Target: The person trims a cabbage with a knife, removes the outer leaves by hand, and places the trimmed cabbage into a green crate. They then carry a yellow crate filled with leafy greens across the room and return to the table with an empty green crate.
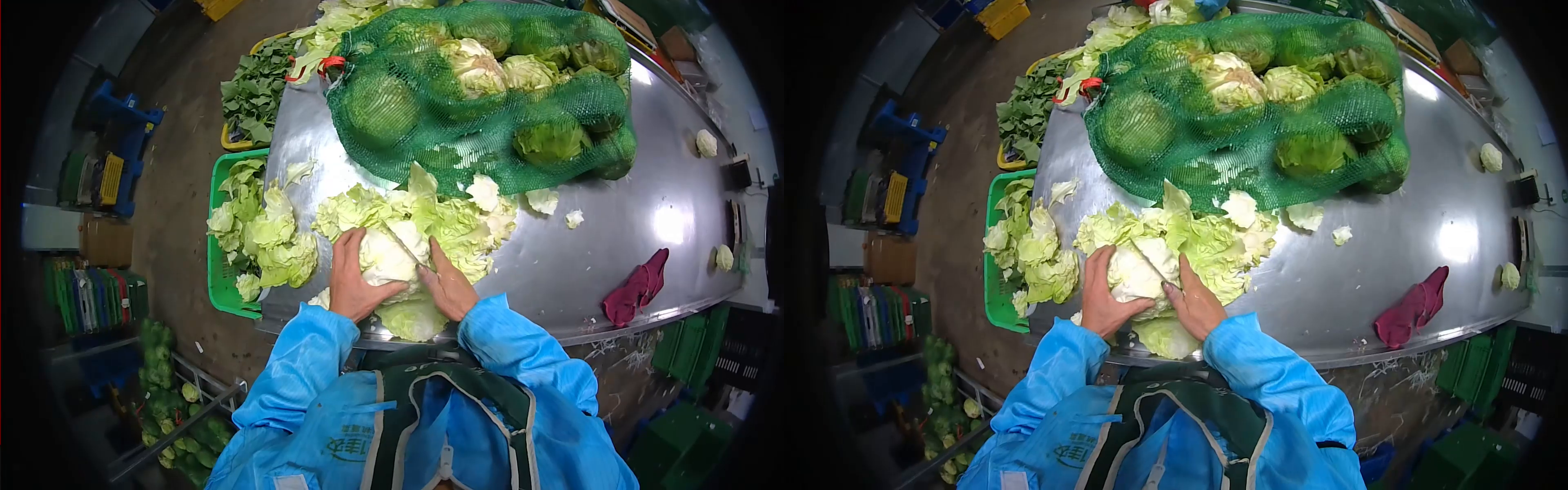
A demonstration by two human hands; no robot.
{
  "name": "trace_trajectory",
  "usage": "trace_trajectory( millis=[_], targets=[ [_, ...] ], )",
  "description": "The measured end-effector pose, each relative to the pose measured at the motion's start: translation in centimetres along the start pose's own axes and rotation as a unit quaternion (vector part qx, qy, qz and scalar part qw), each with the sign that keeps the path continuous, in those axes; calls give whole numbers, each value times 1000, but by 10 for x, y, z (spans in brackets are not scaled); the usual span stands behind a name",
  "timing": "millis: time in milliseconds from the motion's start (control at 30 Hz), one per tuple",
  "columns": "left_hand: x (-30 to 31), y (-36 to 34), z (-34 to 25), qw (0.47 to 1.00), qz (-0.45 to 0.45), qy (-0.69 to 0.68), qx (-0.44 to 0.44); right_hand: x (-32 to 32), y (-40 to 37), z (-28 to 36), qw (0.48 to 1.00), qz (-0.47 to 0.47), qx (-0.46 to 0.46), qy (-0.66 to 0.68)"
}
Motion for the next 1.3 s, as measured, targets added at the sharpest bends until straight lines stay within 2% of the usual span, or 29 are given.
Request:
trace_trajectory(
  millis=[67, 133, 200, 300, 400, 433, 467, 500, 533, 567, 600, 633, 667, 700, 733, 800, 833, 867, 933, 1000, 1033, 1067, 1133, 1200, 1233, 1267, 1300],
  targets=[
    [-5, 2, 0, 998, -39, 16, -55, 4, 5, 3, 1000, -7, -3, 5],
    [-6, 1, 2, 997, -37, 11, -62, 11, 20, -3, 1000, -12, -3, 6],
    [-4, -5, 2, 997, -39, 11, -71, 19, 48, -39, 994, -54, -89, 28],
    [2, -12, 11, 995, -18, -27, -95, 20, 85, -59, 998, -41, -49, 22],
    [18, -25, 42, 992, -7, -91, -82, 26, 72, -19, 999, -32, -21, -3],
    [25, -31, 43, 988, -4, -132, -77, 25, 60, 0, 999, -41, 21, 4],
    [31, -33, 45, 988, -7, -132, -74, 26, 46, 29, 997, 33, -5, -72],
    [35, -38, 62, 965, -22, -259, 32, 21, 32, 49, 990, -25, 107, -90],
    [33, -50, 78, 914, -38, -379, 140, 17, 24, 62, 991, -15, 104, -88],
    [32, -50, 86, 899, -62, -392, 186, 14, 16, 85, 984, 12, 130, -118],
    [34, -50, 97, 931, -87, -302, 188, 9, 11, 99, 975, 37, 161, -149],
    [28, -56, 107, 899, -66, -357, 244, 9, 13, 101, 979, 26, 158, -127],
    [25, -61, 114, 862, -45, -410, 294, 11, 26, 82, 995, 17, 83, -49],
    [29, -64, 114, 862, -51, -410, 294, 10, 45, 46, 1000, 5, 5, 30],
    [30, -65, 110, 868, -35, -408, 280, 9, 74, -14, 993, -102, 17, 48],
    [33, -69, 112, 874, -27, -408, 262, 44, 84, -65, 974, -115, -162, 104],
    [31, -72, 120, 871, -26, -421, 252, 57, 92, -95, 982, -117, -121, 82],
    [30, -75, 125, 866, -23, -435, 245, 72, 88, -109, 975, -206, -74, 32],
    [30, -75, 124, 862, -30, -451, 229, 99, 48, -42, 980, -182, -72, -24],
    [23, -76, 154, 817, -71, -506, 265, 96, 16, 7, 978, -207, -35, -1],
    [21, -77, 172, 755, -103, -577, 294, 81, 8, 17, 983, -182, 5, -19],
    [24, -78, 166, 758, -100, -574, 294, 64, -1, 30, 986, -158, 45, -35],
    [21, -83, 150, 766, -72, -533, 353, 16, -16, 54, 998, -15, 49, 44],
    [14, -77, 123, 781, -33, -489, 387, -25, -13, 55, 994, 46, 85, -47],
    [8, -72, 117, 799, -12, -472, 372, -24, -8, 45, 994, -1, 92, -61],
    [3, -66, 110, 817, 5, -456, 354, -26, -2, 33, 994, -6, 93, -64],
    [-2, -66, 105, 818, 8, -457, 349, -30, 4, 13, 999, 24, 36, -12]
  ],
)
Point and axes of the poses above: each hand's wrist, its own y-axis towards the middle knuckle, its own x-axis out of the back of the hand, z = x × y, the point moved 7 cm from there along y, towards the middle knuckle, and after that the axes turned 7 degrees about -y, right-handed, at the moved point
